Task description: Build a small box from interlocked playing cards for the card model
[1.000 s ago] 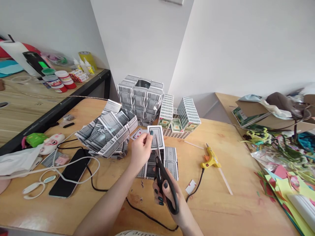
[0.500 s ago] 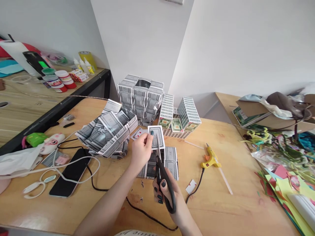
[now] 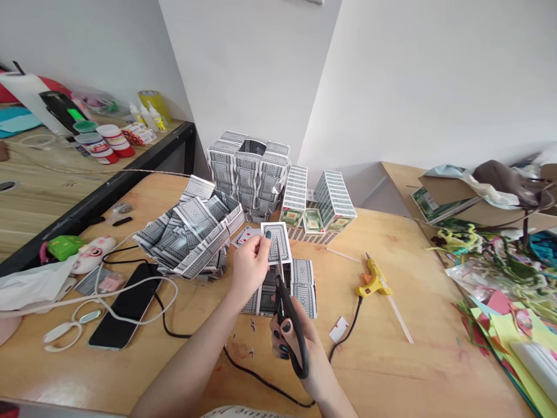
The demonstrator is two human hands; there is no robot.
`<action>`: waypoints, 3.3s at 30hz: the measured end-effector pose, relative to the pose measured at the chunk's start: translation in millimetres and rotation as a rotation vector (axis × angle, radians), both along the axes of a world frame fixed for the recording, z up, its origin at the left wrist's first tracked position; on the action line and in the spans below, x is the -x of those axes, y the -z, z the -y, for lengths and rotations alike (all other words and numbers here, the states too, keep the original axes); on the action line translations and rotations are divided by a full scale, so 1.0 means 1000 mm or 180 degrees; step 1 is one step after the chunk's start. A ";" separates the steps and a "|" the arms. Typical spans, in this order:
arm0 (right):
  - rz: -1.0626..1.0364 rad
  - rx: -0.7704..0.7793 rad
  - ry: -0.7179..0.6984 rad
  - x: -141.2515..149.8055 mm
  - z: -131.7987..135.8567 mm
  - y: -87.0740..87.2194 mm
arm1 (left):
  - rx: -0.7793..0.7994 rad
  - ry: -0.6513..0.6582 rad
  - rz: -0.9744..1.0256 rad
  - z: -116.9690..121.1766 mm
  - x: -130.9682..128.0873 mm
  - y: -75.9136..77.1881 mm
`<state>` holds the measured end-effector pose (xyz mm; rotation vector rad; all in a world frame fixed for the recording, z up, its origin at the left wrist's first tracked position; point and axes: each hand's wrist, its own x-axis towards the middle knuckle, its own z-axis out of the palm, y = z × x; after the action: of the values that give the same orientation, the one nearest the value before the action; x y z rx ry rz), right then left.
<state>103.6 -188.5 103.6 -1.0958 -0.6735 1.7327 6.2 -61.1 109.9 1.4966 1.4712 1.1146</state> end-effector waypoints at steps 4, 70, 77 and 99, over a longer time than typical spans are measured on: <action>-0.0015 -0.0030 -0.0003 0.000 0.001 0.001 | -0.0004 -0.0007 -0.0030 0.000 0.000 0.000; -0.0121 -0.0089 0.0098 0.006 0.002 0.006 | -0.0028 0.0086 -0.0269 0.000 -0.001 0.003; -0.0228 -0.0038 0.0128 0.007 0.002 0.006 | 0.0051 0.0118 -0.0138 0.002 -0.001 0.000; 0.0051 0.0038 0.0085 0.003 0.002 0.004 | 0.0162 0.0205 0.0130 0.006 -0.001 0.004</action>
<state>100.8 -190.4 99.1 -1.1233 -0.6564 1.7089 7.3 -66.9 105.8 1.4675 1.4040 1.0557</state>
